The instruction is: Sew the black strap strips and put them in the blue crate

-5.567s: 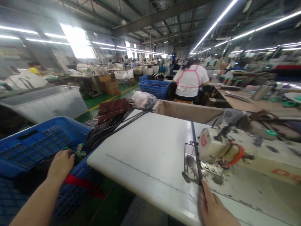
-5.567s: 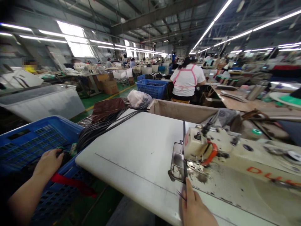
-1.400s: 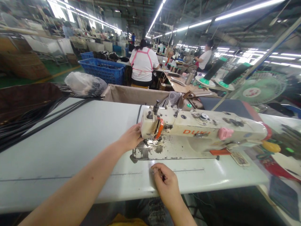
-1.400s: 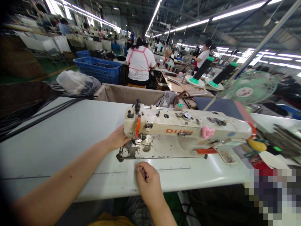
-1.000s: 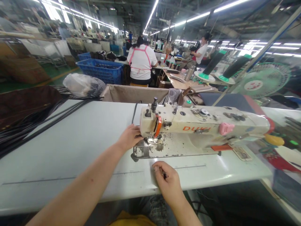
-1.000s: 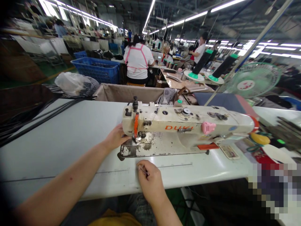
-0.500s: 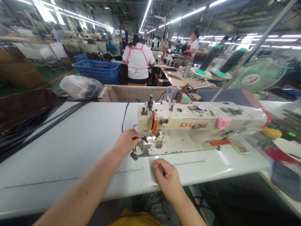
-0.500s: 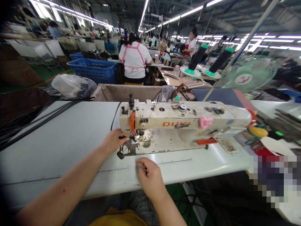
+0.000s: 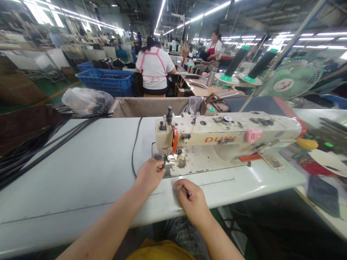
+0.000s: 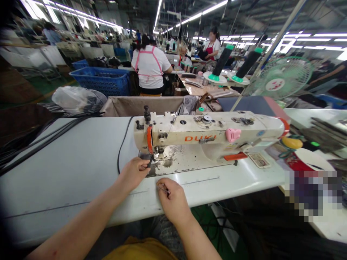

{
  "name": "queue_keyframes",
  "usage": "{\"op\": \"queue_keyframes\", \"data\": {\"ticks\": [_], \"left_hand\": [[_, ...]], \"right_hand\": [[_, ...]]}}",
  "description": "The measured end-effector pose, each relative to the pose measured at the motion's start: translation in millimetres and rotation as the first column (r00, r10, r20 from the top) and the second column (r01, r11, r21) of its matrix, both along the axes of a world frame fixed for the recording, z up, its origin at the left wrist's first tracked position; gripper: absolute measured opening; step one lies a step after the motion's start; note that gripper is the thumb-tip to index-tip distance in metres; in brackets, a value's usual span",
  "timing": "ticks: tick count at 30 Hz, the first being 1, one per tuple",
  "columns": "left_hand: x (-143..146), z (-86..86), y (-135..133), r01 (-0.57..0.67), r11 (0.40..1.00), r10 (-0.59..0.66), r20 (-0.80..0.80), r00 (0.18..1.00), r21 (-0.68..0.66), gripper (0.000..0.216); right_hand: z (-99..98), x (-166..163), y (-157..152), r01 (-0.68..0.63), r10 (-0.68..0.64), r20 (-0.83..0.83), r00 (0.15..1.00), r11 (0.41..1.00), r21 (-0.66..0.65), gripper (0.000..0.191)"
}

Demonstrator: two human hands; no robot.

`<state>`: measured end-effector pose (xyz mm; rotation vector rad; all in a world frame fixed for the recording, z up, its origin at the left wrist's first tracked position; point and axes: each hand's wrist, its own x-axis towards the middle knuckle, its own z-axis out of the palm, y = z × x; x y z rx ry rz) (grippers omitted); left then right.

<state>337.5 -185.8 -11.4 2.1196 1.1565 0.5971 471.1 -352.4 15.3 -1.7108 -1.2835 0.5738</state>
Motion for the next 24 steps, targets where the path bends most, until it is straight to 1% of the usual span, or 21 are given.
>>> {"op": "queue_keyframes", "data": {"ticks": [5, 8, 10, 12, 14, 16, 18, 21, 23, 24], "left_hand": [[6.0, -0.4, -18.6, -0.002, 1.0, 0.002, -0.031, 1.0, -0.021, 0.035], [6.0, -1.7, -25.0, 0.008, 0.998, -0.003, -0.071, 0.997, 0.059, 0.039], [4.5, -4.1, -27.4, 0.038, 0.994, -0.028, -0.09, 0.996, 0.105, 0.038], [2.4, -5.6, -29.8, 0.088, 0.991, -0.076, -0.116, 0.99, 0.105, 0.041], [0.0, -3.7, -33.7, 0.141, 0.985, -0.124, -0.167, 0.978, 0.096, 0.049], [-2.4, 3.9, -39.0, 0.188, 0.978, -0.159, -0.254, 0.954, 0.094, 0.058], [-4.6, 16.3, -45.0, 0.231, 0.967, -0.18, -0.352, 0.919, 0.108, 0.061], [-6.7, 35.7, -52.7, 0.298, 0.943, -0.21, -0.425, 0.88, 0.152, 0.044], [-8.2, 42.3, -55.8, 0.336, 0.922, -0.231, -0.419, 0.878, 0.195, 0.032], [-9.4, 42.5, -56.6, 0.352, 0.909, -0.242, -0.407, 0.881, 0.221, 0.031]], "right_hand": [[1.5, 0.2, -0.3, -0.011, 0.011, -0.001, 1.0, 1.0, 0.0, 0.019], [3.0, 0.9, -0.9, -0.021, 0.021, -0.003, 1.0, 1.0, 0.001, 0.019], [3.9, 1.4, -1.4, -0.026, 0.026, -0.012, 1.0, 1.0, 0.005, 0.019], [4.4, 1.9, -2.1, -0.031, 0.031, -0.023, 0.999, 0.999, 0.012, 0.019], [4.5, 2.7, -3.6, -0.044, 0.045, -0.04, 0.998, 0.999, 0.024, 0.02], [4.5, 4.4, -6.9, -0.06, 0.063, -0.07, 0.996, 0.997, 0.043, 0.02], [4.1, 7.5, -12.8, -0.073, 0.08, -0.111, 0.991, 0.995, 0.062, 0.02], [0.5, 15.4, -27.7, -0.054, 0.071, -0.18, 0.981, 0.994, 0.1, 0.022], [-5.7, 22.5, -41.1, 0.003, 0.027, -0.237, 0.971, 0.992, 0.123, 0.027], [-10.1, 26.4, -48.3, 0.042, -0.005, -0.281, 0.96, 0.991, 0.125, 0.031]]}}
